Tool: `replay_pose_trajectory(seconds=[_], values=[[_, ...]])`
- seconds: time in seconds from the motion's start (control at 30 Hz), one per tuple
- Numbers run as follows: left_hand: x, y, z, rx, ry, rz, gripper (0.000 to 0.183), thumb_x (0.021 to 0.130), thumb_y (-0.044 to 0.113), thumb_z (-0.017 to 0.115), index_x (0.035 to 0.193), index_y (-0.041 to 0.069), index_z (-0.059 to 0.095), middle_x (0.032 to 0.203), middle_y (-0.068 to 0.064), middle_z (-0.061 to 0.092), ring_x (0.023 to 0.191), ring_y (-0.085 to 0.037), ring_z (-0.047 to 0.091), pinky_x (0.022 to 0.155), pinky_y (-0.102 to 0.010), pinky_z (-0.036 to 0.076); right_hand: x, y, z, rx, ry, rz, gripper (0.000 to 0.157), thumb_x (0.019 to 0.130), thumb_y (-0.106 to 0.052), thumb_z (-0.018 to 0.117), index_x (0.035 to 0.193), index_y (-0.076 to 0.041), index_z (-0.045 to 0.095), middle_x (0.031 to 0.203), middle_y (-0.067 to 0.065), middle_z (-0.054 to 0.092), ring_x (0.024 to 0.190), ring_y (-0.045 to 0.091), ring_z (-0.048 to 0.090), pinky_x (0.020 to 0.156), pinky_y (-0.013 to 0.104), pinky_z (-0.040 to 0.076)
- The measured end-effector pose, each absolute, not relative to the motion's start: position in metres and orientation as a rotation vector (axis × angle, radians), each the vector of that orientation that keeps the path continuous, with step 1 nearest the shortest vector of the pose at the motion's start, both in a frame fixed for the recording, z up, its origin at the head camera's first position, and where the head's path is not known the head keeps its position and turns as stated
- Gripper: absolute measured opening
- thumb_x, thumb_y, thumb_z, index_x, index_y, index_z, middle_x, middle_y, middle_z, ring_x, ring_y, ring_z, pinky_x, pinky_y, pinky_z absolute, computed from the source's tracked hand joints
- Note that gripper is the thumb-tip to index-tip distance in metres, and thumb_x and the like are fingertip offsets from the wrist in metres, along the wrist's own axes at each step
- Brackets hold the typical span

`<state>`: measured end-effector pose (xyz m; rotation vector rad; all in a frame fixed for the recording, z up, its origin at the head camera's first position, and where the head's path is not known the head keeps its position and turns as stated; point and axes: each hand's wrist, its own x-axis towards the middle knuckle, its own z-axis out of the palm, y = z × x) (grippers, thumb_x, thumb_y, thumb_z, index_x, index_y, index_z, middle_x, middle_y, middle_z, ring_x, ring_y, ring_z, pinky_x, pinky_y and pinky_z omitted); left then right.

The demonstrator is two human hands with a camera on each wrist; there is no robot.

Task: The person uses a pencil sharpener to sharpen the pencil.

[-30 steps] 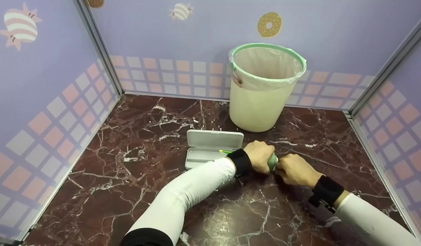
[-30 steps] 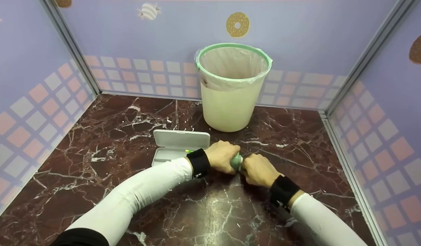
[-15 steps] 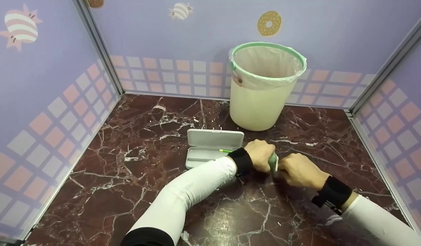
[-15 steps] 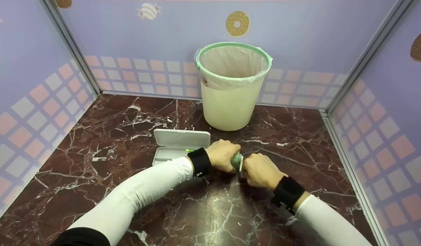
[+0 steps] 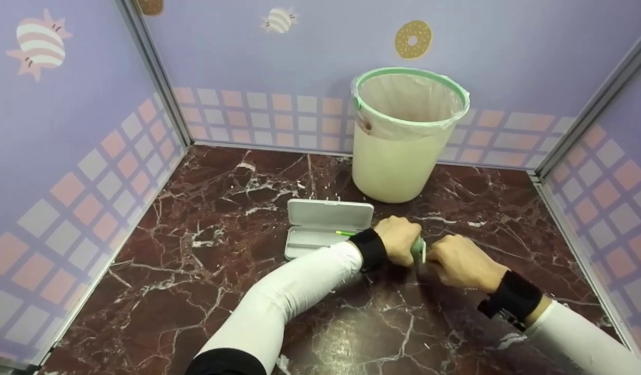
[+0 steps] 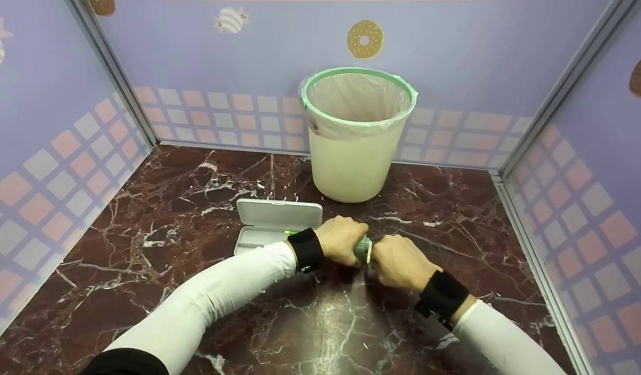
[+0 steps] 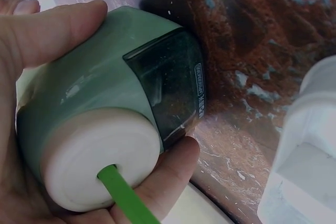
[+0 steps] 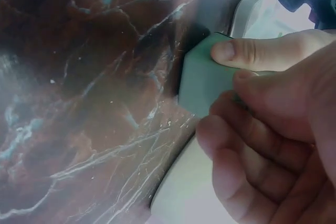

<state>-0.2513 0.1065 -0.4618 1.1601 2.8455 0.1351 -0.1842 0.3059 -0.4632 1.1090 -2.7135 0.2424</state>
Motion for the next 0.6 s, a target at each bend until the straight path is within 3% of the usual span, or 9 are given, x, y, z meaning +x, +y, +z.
replay_pose_trajectory(seconds=[0.27,0.43,0.6], values=[[-0.251,0.108,-0.462,1.146,2.85,0.123,0.033,0.075,0.032,0.09,0.1,0.023,0.069,0.092,0.004,0.073,0.083,-0.023,0.073,0.073,-0.042,0.065,-0.182,0.306,-0.452,1.106,-2.67,0.236,0.036,0.073,0.001,0.08,0.064,-0.027,0.059,0.061,-0.016,0.051,0.056,0.001,0.045,0.053,0.032,0.045],[-0.251,0.107,-0.462,1.14,2.847,0.13,0.035,0.076,0.034,0.091,0.1,0.023,0.069,0.093,0.004,0.075,0.085,-0.023,0.074,0.075,-0.042,0.066,-0.183,0.305,-0.447,1.085,-2.681,0.213,0.033,0.073,-0.001,0.083,0.065,-0.026,0.062,0.061,-0.015,0.054,0.057,0.003,0.05,0.055,0.036,0.05],[-0.249,0.105,-0.462,1.142,2.855,0.129,0.037,0.077,0.036,0.091,0.105,0.022,0.071,0.1,0.002,0.078,0.09,-0.023,0.077,0.077,-0.042,0.066,-0.183,0.305,-0.447,1.075,-2.658,0.187,0.032,0.071,-0.003,0.087,0.066,-0.023,0.063,0.062,-0.012,0.053,0.057,0.005,0.049,0.054,0.035,0.047]])
